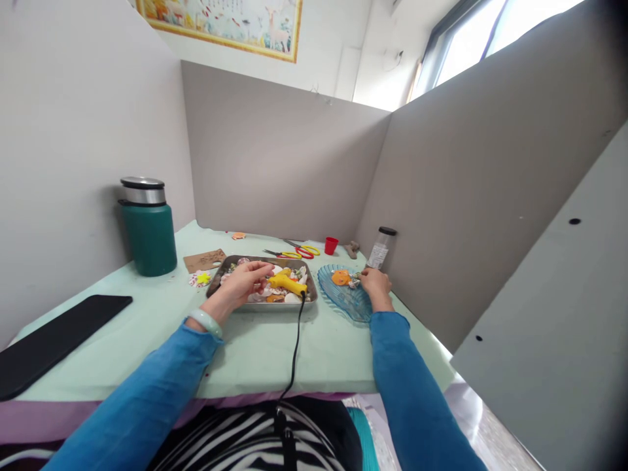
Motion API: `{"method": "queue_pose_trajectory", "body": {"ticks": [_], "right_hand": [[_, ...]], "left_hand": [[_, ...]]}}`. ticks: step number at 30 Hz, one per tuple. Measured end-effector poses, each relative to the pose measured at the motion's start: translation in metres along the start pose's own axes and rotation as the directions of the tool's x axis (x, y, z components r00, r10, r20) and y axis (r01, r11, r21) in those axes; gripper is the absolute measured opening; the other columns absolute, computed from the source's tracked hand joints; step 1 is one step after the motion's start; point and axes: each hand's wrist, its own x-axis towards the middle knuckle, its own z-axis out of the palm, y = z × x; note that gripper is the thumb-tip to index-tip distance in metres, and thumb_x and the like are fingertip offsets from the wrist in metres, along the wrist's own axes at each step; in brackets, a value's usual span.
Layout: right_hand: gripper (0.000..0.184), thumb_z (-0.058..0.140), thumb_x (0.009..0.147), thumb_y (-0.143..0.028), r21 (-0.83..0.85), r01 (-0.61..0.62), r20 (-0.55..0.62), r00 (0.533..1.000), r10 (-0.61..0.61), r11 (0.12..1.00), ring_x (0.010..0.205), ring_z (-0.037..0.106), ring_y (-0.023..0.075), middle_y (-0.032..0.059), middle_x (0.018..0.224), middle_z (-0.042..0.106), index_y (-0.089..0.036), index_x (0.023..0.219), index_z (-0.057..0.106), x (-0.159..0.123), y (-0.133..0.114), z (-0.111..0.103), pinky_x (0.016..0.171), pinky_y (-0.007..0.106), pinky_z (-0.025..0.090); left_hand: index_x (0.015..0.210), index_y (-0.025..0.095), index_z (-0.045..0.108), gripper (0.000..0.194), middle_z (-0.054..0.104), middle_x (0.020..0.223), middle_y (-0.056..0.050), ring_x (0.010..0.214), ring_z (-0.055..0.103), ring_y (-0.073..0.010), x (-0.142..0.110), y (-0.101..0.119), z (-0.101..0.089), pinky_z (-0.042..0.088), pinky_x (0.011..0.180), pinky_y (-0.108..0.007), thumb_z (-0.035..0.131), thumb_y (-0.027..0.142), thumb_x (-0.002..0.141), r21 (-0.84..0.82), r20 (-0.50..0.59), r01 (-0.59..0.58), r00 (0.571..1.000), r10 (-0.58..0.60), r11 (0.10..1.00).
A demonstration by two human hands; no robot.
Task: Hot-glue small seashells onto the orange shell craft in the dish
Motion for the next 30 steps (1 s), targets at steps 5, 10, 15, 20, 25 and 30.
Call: {"method": "queue_pose_trajectory", "body": {"ticks": [5, 10, 15, 20, 25, 30], "right_hand": [[0.024, 0.058, 0.086, -0.026, 0.0, 0.001, -0.012, 1.0, -0.001, 1.0, 0.113, 0.058, 0.0291, 0.0114, 0.108, 0.07, -0.026, 0.103, 0.075, -0.0005, -0.0016, 0.0006, 0.093, 0.04, 0.043], [0.03, 0.054, 0.083, -0.014, 0.0, 0.031, -0.034, 0.999, -0.031, 1.0, 0.115, 0.056, 0.0285, 0.0088, 0.112, 0.069, -0.028, 0.102, 0.074, -0.0013, -0.0024, -0.0003, 0.096, 0.042, 0.04], [0.032, 0.055, 0.082, -0.013, 0.016, 0.023, -0.029, 0.999, -0.022, 1.0, 0.113, 0.058, 0.0278, 0.0088, 0.11, 0.07, -0.028, 0.102, 0.075, -0.0008, -0.001, -0.0011, 0.095, 0.041, 0.041], [0.032, 0.055, 0.083, -0.015, 0.018, 0.011, -0.012, 1.0, -0.011, 1.0, 0.113, 0.059, 0.0276, 0.0088, 0.107, 0.071, -0.028, 0.104, 0.075, -0.0003, -0.0001, -0.0001, 0.094, 0.04, 0.043], [0.028, 0.054, 0.087, -0.023, 0.01, 0.005, -0.01, 1.0, -0.005, 1.0, 0.112, 0.06, 0.0282, 0.0097, 0.11, 0.071, -0.028, 0.104, 0.075, -0.0009, 0.0003, -0.0026, 0.093, 0.039, 0.043], [0.024, 0.06, 0.085, -0.036, -0.004, 0.007, 0.005, 1.0, -0.007, 1.0, 0.111, 0.061, 0.0297, 0.0101, 0.107, 0.072, -0.027, 0.099, 0.077, -0.0014, -0.0024, -0.0033, 0.092, 0.04, 0.044]], "left_hand": [[0.084, 0.01, 0.065, 0.039, 0.066, 0.08, -0.006, 0.049, 0.049, -0.0052, 0.0014, -0.0011, -0.0003, 0.038, 0.042, -0.019, 0.086, 0.033, 0.06, -0.003, -0.001, 0.003, 1.0, -0.003, 1.0], [0.083, 0.011, 0.065, 0.038, 0.066, 0.08, -0.006, 0.049, 0.049, -0.0053, 0.003, -0.0029, -0.0018, 0.039, 0.043, -0.019, 0.086, 0.033, 0.06, -0.005, 0.006, -0.001, 1.0, 0.001, 1.0], [0.082, 0.011, 0.066, 0.036, 0.067, 0.08, -0.006, 0.048, 0.049, -0.0053, 0.0028, -0.0027, -0.0021, 0.04, 0.043, -0.02, 0.085, 0.033, 0.062, -0.002, 0.011, -0.007, 1.0, 0.007, 1.0], [0.082, 0.011, 0.065, 0.034, 0.066, 0.079, -0.006, 0.047, 0.049, -0.0052, 0.0026, -0.0025, -0.0016, 0.039, 0.043, -0.02, 0.084, 0.031, 0.063, -0.003, 0.007, -0.008, 1.0, 0.008, 1.0], [0.083, 0.011, 0.065, 0.034, 0.066, 0.079, -0.006, 0.048, 0.049, -0.0052, 0.0034, -0.0032, -0.0019, 0.04, 0.043, -0.019, 0.084, 0.031, 0.064, -0.003, 0.007, 0.001, 1.0, -0.001, 1.0], [0.082, 0.011, 0.065, 0.034, 0.066, 0.078, -0.006, 0.048, 0.049, -0.0054, 0.0029, -0.0028, -0.0016, 0.039, 0.043, -0.02, 0.084, 0.031, 0.063, -0.008, 0.011, 0.001, 1.0, -0.001, 1.0]]}}
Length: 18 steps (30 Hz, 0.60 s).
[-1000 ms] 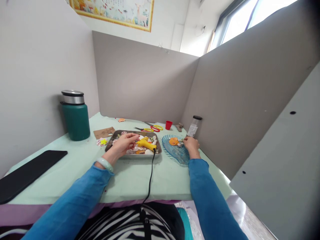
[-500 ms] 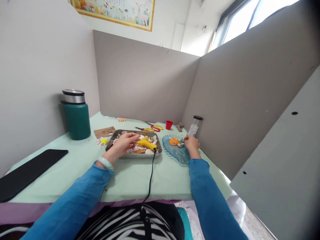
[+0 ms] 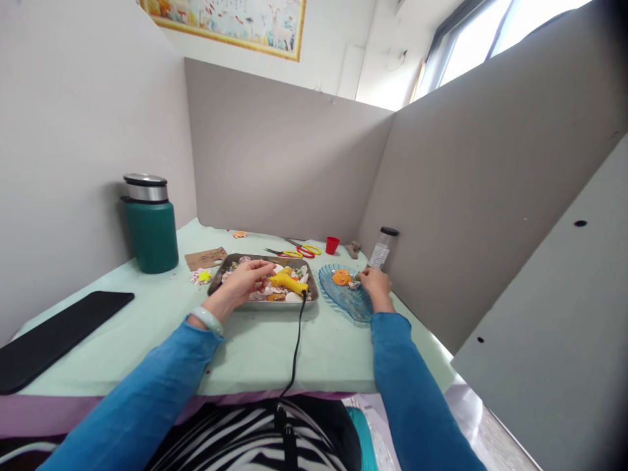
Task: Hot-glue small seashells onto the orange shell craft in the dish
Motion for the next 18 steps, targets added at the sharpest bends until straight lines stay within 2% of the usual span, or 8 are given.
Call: {"method": "queue_pose_trajectory", "body": {"ticks": [11, 18], "right_hand": [[0.027, 0.058, 0.085, -0.028, 0.018, 0.052, 0.004, 0.999, -0.052, 0.998, 0.111, 0.061, 0.0256, 0.0075, 0.106, 0.072, -0.031, 0.106, 0.076, 0.0017, 0.0024, 0.0067, 0.088, 0.032, 0.047], [0.031, 0.053, 0.088, -0.024, 0.061, 0.062, -0.035, 0.998, -0.06, 0.996, 0.11, 0.062, 0.0257, 0.01, 0.111, 0.071, -0.026, 0.109, 0.075, 0.0019, 0.0022, 0.0032, 0.089, 0.032, 0.046]], "left_hand": [[0.083, 0.011, 0.065, 0.035, 0.065, 0.078, -0.005, 0.048, 0.048, -0.005, 0.0012, -0.0008, -0.0007, 0.039, 0.044, -0.02, 0.084, 0.034, 0.063, 0.022, 0.01, -0.004, 1.0, 0.004, 1.0], [0.082, 0.009, 0.066, 0.031, 0.064, 0.075, -0.004, 0.048, 0.048, -0.0053, -0.0018, 0.0024, 0.002, 0.038, 0.043, -0.019, 0.082, 0.029, 0.064, -0.025, -0.029, -0.013, 1.0, 0.012, 1.0]]}}
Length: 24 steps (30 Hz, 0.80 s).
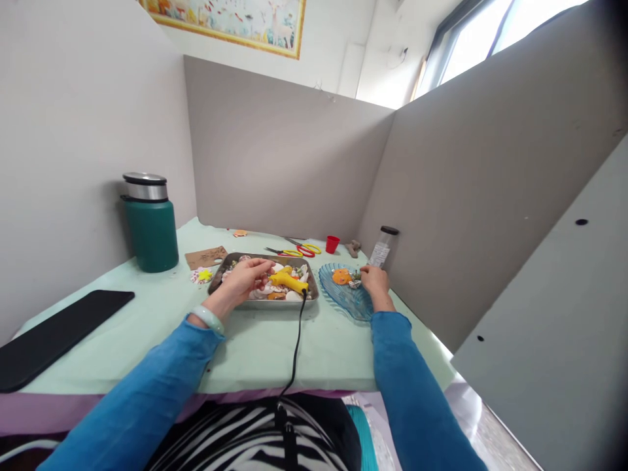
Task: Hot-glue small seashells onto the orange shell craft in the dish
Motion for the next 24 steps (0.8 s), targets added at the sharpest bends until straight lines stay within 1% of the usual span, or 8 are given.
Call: {"method": "queue_pose_trajectory", "body": {"ticks": [6, 8, 10, 13, 15, 20, 22, 24], "right_hand": [[0.033, 0.047, 0.091, -0.028, 0.087, 0.102, -0.08, 0.992, -0.095, 0.991, 0.103, 0.063, 0.0237, 0.0085, 0.11, 0.072, -0.023, 0.109, 0.074, -0.006, -0.021, -0.007, 0.086, 0.03, 0.046], [0.033, 0.048, 0.09, -0.032, 0.234, 0.289, -0.14, 0.955, -0.262, 0.928, 0.095, 0.064, 0.0239, 0.0088, 0.103, 0.073, -0.019, 0.103, 0.075, -0.019, -0.04, -0.008, 0.083, 0.032, 0.046], [0.032, 0.049, 0.089, -0.035, 0.369, 0.48, -0.155, 0.876, -0.457, 0.796, 0.091, 0.065, 0.0221, 0.0076, 0.1, 0.074, -0.019, 0.099, 0.075, -0.04, -0.063, -0.008, 0.083, 0.032, 0.046], [0.029, 0.05, 0.089, -0.036, 0.433, 0.677, -0.016, 0.666, -0.745, 0.595, 0.089, 0.064, 0.0191, 0.0048, 0.097, 0.074, -0.021, 0.093, 0.075, -0.075, -0.1, -0.009, 0.079, 0.028, 0.045], [0.029, 0.052, 0.089, -0.04, 0.358, 0.709, 0.129, 0.607, -0.785, 0.607, 0.085, 0.064, 0.0195, 0.0038, 0.096, 0.074, -0.024, 0.098, 0.074, -0.095, -0.12, -0.011, 0.072, 0.027, 0.043], [0.043, 0.062, 0.081, -0.046, 0.013, 0.688, 0.333, 0.681, -0.652, 0.726, 0.093, 0.065, 0.0284, 0.0113, 0.103, 0.072, -0.023, 0.118, 0.066, -0.114, -0.143, -0.006, 0.07, 0.031, 0.042], [0.04, 0.06, 0.084, -0.039, 0.019, 0.672, 0.321, 0.697, -0.641, 0.74, 0.094, 0.065, 0.0284, 0.0119, 0.103, 0.072, -0.023, 0.12, 0.064, -0.111, -0.142, -0.004, 0.072, 0.032, 0.042], [0.037, 0.058, 0.085, -0.034, 0.163, 0.628, 0.26, 0.717, -0.647, 0.761, 0.091, 0.064, 0.026, 0.0109, 0.1, 0.071, -0.022, 0.119, 0.064, -0.106, -0.137, -0.002, 0.072, 0.031, 0.043]], "left_hand": [[0.082, 0.009, 0.064, 0.03, 0.059, 0.065, 0.0, 0.043, 0.043, -0.0044, 0.006, -0.002, -0.004, 0.032, 0.039, -0.019, 0.079, 0.03, 0.066, -0.104, -0.116, -0.101, 0.989, 0.088, 0.989], [0.083, 0.01, 0.063, 0.028, 0.057, 0.062, 0.002, 0.041, 0.042, -0.0048, 0.009, -0.003, -0.007, 0.03, 0.038, -0.019, 0.076, 0.029, 0.068, -0.143, -0.155, -0.146, 0.98, 0.124, 0.979], [0.083, 0.01, 0.062, 0.024, 0.057, 0.061, 0.002, 0.041, 0.043, -0.0058, 0.011, -0.002, -0.011, 0.032, 0.038, -0.019, 0.071, 0.028, 0.069, -0.161, -0.176, -0.159, 0.976, 0.13, 0.974], [0.084, 0.01, 0.062, 0.023, 0.058, 0.061, 0.001, 0.042, 0.044, -0.0058, 0.013, 0.001, -0.016, 0.032, 0.039, -0.018, 0.068, 0.027, 0.069, -0.15, -0.221, -0.196, 0.962, 0.16, 0.969], [0.083, 0.01, 0.063, 0.023, 0.059, 0.062, 0.001, 0.042, 0.043, -0.0051, 0.013, 0.004, -0.019, 0.03, 0.039, -0.018, 0.067, 0.027, 0.068, -0.09, -0.261, -0.217, 0.947, 0.188, 0.972], [0.07, 0.013, 0.059, 0.018, 0.057, 0.057, 0.001, 0.039, 0.04, -0.0049, 0.014, 0.007, -0.026, 0.027, 0.038, -0.018, 0.068, 0.027, 0.065, 0.163, -0.386, -0.194, 0.889, 0.244, 0.967], [0.07, 0.014, 0.058, 0.018, 0.053, 0.051, 0.003, 0.038, 0.04, -0.0061, 0.013, 0.007, -0.028, 0.027, 0.038, -0.019, 0.067, 0.029, 0.066, 0.228, -0.421, -0.181, 0.868, 0.264, 0.957], [0.068, 0.016, 0.056, 0.02, 0.048, 0.047, 0.005, 0.037, 0.039, -0.0069, 0.013, 0.008, -0.029, 0.028, 0.038, -0.019, 0.065, 0.034, 0.07, 0.274, -0.443, -0.161, 0.854, 0.273, 0.948]]}}
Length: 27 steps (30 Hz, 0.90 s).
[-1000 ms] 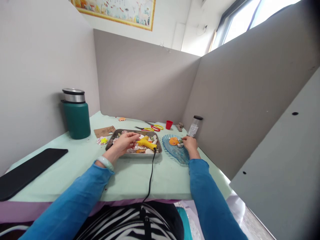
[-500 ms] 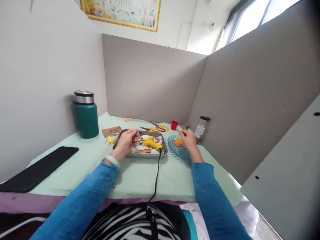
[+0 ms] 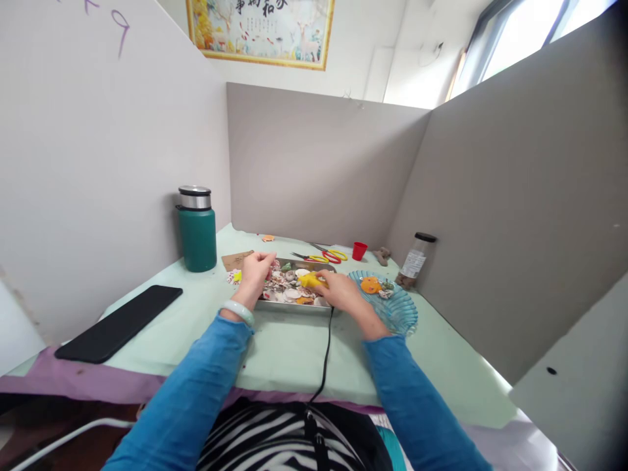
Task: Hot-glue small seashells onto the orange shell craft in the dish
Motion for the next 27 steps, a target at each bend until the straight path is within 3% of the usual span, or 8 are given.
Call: {"method": "queue_pose_trajectory", "body": {"ticks": [2, 5, 7, 9, 12, 17, 23, 27], "right_hand": [[0.036, 0.056, 0.086, -0.033, 0.341, -0.024, -0.069, 0.996, 0.051, 0.94, 0.082, 0.063, 0.0215, 0.0087, 0.095, 0.07, -0.02, 0.119, 0.062, 0.001, 0.008, -0.002, 0.067, 0.029, 0.044], [0.04, 0.062, 0.081, -0.043, 0.876, -0.078, -0.003, 0.986, 0.168, 0.475, 0.069, 0.058, 0.0156, 0.0054, 0.09, 0.066, -0.02, 0.114, 0.059, 0.001, 0.015, -0.007, 0.053, 0.025, 0.045], [0.038, 0.071, 0.073, -0.046, 0.981, -0.092, 0.07, 0.989, 0.133, 0.173, 0.064, 0.055, 0.0124, 0.0035, 0.085, 0.063, -0.02, 0.1, 0.061, 0.0, 0.015, -0.01, 0.049, 0.022, 0.044], [0.037, 0.077, 0.067, -0.047, 0.99, -0.121, 0.111, 0.984, 0.143, 0.067, 0.056, 0.048, 0.0094, -0.0001, 0.071, 0.057, -0.02, 0.08, 0.057, -0.002, 0.012, -0.01, 0.042, 0.019, 0.037], [0.041, 0.082, 0.061, -0.043, 0.988, -0.139, 0.121, 0.971, 0.208, 0.072, 0.048, 0.038, 0.0061, -0.0052, 0.058, 0.045, -0.019, 0.069, 0.05, -0.003, 0.006, -0.006, 0.038, 0.017, 0.03], [0.036, 0.081, 0.063, -0.041, 0.993, -0.08, 0.059, 0.974, 0.218, 0.091, 0.048, 0.037, 0.0058, -0.0068, 0.056, 0.044, -0.019, 0.076, 0.054, -0.003, 0.002, 0.0, 0.04, 0.017, 0.031], [0.042, 0.081, 0.061, -0.047, 0.99, -0.058, 0.029, 0.974, 0.223, 0.125, 0.048, 0.039, 0.006, -0.0069, 0.057, 0.046, -0.02, 0.071, 0.051, -0.003, -0.001, 0.004, 0.041, 0.019, 0.031], [0.038, 0.079, 0.063, -0.046, 0.984, -0.04, 0.004, 0.979, 0.205, 0.172, 0.047, 0.037, 0.0064, -0.0077, 0.054, 0.045, -0.019, 0.074, 0.054, -0.002, 0.0, 0.007, 0.041, 0.02, 0.033]], "left_hand": [[0.065, 0.016, 0.054, 0.023, 0.048, 0.047, 0.004, 0.038, 0.04, -0.0072, 0.0, 0.001, 0.0, 0.029, 0.038, -0.019, 0.062, 0.036, 0.074, 0.04, 0.013, 0.0, 1.0, -0.001, 0.999], [0.067, 0.015, 0.057, 0.017, 0.054, 0.053, 0.002, 0.042, 0.045, -0.0079, 0.003, 0.002, 0.003, 0.034, 0.041, -0.019, 0.058, 0.029, 0.077, 0.147, 0.101, -0.01, 0.995, -0.005, 0.989], [0.074, 0.014, 0.063, 0.009, 0.06, 0.062, -0.001, 0.047, 0.05, -0.0088, 0.007, 0.001, 0.005, 0.038, 0.044, -0.019, 0.058, 0.021, 0.075, 0.259, 0.171, -0.044, 0.985, -0.001, 0.965], [0.085, 0.013, 0.066, 0.015, 0.066, 0.072, -0.003, 0.053, 0.055, -0.0101, 0.013, 0.0, 0.008, 0.042, 0.047, -0.019, 0.057, 0.015, 0.074, 0.362, 0.214, -0.089, 0.977, 0.01, 0.928], [0.094, 0.014, 0.069, 0.022, 0.071, 0.082, -0.006, 0.061, 0.061, -0.0129, 0.021, 0.002, 0.011, 0.046, 0.054, -0.021, 0.056, 0.015, 0.077, 0.545, 0.262, -0.181, 0.964, 0.04, 0.818], [0.091, 0.018, 0.075, 0.022, 0.075, 0.092, -0.008, 0.083, 0.067, -0.0188, 0.032, 0.017, 0.007, 0.049, 0.076, -0.025, 0.058, 0.017, 0.077, 0.799, 0.403, -0.38, 0.913, 0.053, 0.467], [0.093, 0.023, 0.078, 0.025, 0.076, 0.097, -0.009, 0.093, 0.068, -0.0232, 0.03, 0.022, -0.001, 0.049, 0.082, -0.028, 0.059, 0.018, 0.076, 0.909, 0.388, -0.373, 0.921, -0.048, 0.184], [0.105, 0.024, 0.075, 0.031, 0.073, 0.107, -0.012, 0.106, 0.064, -0.0268, 0.023, 0.008, 0.005, 0.048, 0.089, -0.031, 0.061, 0.026, 0.078, 0.859, 0.512, -0.508, 0.857, -0.063, 0.063]]}}
